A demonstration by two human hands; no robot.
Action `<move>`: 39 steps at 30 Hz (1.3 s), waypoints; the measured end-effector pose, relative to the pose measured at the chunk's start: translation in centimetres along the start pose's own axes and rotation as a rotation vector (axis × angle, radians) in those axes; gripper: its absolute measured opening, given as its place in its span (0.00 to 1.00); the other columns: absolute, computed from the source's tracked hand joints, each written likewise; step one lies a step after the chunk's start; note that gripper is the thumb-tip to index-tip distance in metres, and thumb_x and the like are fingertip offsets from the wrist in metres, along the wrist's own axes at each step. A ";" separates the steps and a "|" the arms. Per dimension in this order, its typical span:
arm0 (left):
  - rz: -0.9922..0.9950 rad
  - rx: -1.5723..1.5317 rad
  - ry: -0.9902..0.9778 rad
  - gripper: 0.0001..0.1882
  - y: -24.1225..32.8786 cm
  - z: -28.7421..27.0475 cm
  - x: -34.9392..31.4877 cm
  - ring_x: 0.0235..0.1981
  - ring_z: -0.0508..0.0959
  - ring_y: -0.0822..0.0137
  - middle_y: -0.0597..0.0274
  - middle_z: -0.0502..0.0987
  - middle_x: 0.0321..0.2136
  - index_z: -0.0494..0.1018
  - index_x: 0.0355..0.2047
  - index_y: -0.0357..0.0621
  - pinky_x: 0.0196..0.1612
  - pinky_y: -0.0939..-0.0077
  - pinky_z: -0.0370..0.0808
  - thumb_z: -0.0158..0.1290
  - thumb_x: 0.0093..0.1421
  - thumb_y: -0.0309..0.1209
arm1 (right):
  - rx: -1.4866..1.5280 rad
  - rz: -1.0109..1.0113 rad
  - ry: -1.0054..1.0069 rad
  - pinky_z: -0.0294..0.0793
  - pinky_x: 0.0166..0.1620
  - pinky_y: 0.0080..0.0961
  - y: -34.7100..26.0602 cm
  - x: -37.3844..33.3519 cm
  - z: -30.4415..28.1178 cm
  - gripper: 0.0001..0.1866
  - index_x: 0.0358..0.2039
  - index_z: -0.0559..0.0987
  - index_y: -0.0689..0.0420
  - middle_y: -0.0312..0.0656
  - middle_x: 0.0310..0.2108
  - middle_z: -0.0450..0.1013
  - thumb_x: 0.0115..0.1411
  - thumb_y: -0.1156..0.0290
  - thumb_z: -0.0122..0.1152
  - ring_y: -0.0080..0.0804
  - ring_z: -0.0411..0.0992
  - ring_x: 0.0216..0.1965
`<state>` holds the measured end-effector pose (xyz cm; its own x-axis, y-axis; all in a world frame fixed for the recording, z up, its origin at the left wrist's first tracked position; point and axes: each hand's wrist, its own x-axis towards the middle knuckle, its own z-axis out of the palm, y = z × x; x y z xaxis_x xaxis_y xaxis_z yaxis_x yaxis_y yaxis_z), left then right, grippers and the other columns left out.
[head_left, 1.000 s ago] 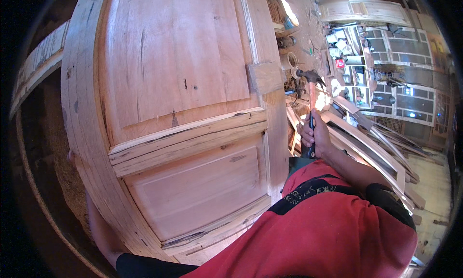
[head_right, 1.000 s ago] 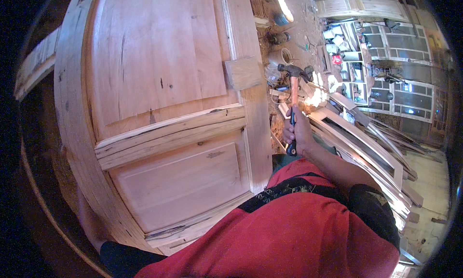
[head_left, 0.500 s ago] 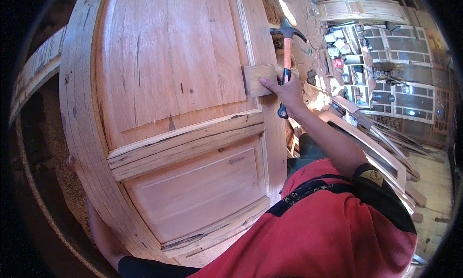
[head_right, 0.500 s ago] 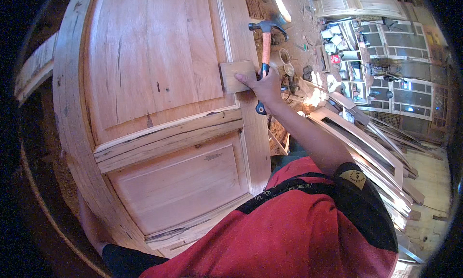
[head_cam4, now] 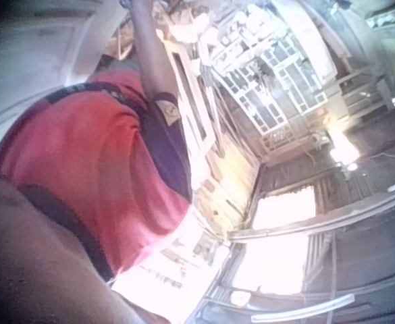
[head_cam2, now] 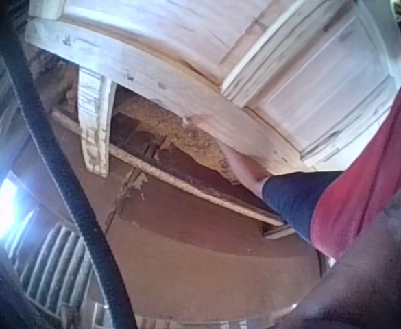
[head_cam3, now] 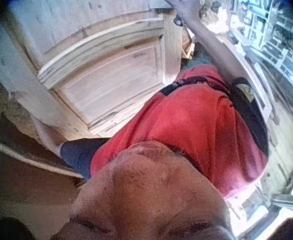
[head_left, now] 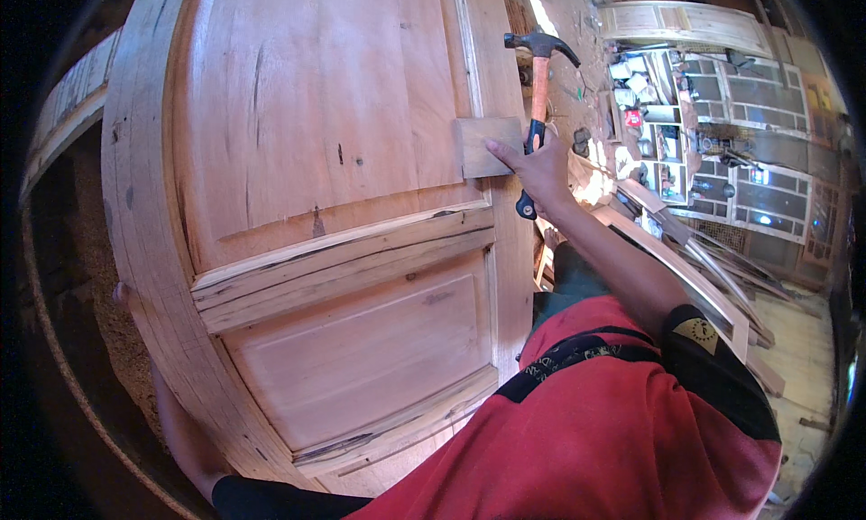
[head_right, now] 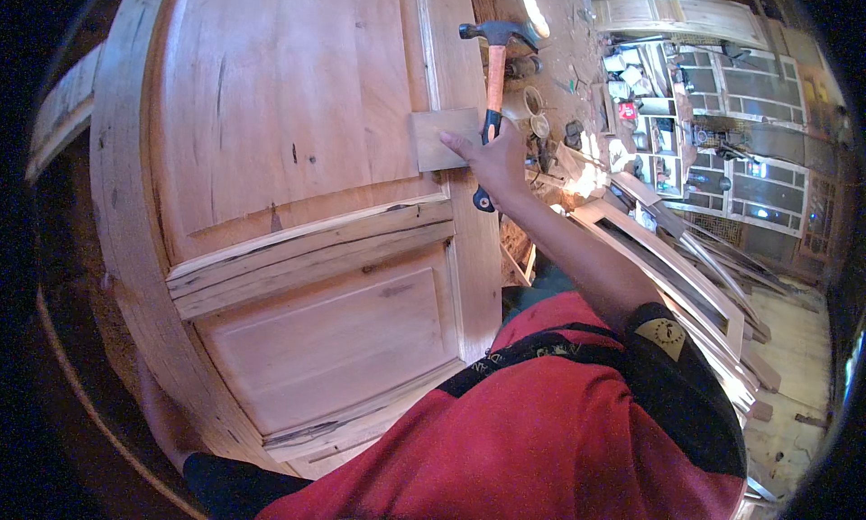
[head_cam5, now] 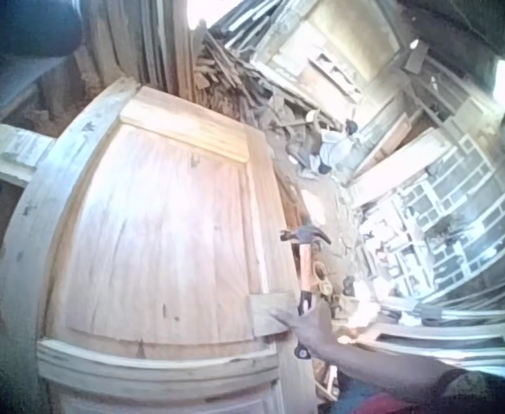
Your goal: The person aligns a wooden block against the frame of a wooden door and strikes it with a hammer, then repeatedly lifts and rotates the door to continue the process on different sides.
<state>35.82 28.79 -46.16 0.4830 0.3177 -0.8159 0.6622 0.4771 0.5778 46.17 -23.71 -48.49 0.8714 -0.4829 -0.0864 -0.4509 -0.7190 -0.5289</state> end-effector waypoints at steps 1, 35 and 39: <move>0.011 0.034 0.019 0.31 0.2 0.3 -0.2 0.62 0.68 0.64 0.60 0.70 0.61 0.65 0.65 0.40 0.64 0.70 0.61 0.45 0.70 0.49 | -0.019 0.008 0.015 0.71 0.31 0.27 -0.1 -0.1 0.1 0.32 0.28 0.70 0.57 0.35 0.25 0.69 0.41 0.49 0.83 0.26 0.67 0.25; -0.001 0.071 0.025 0.30 0.5 0.2 0.0 0.60 0.70 0.64 0.61 0.71 0.60 0.66 0.65 0.42 0.63 0.70 0.62 0.45 0.71 0.49 | 0.634 0.712 -0.299 0.57 0.10 0.17 1.1 -7.1 -13.1 0.23 0.34 0.67 0.52 0.27 0.15 0.58 0.71 0.44 0.45 0.15 0.55 0.08; 0.048 0.124 0.079 0.29 1.1 1.8 -1.2 0.61 0.69 0.65 0.62 0.70 0.61 0.65 0.65 0.41 0.64 0.71 0.61 0.45 0.71 0.47 | 0.434 0.659 -0.359 0.55 0.10 0.18 -1.3 -8.0 -11.5 0.22 0.34 0.66 0.52 0.27 0.14 0.57 0.72 0.45 0.45 0.16 0.54 0.08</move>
<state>37.00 27.47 -44.47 0.4725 0.4031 -0.7838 0.7076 0.3566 0.6100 37.55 -24.70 -37.43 0.4996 -0.4943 -0.7114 -0.8357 -0.0588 -0.5461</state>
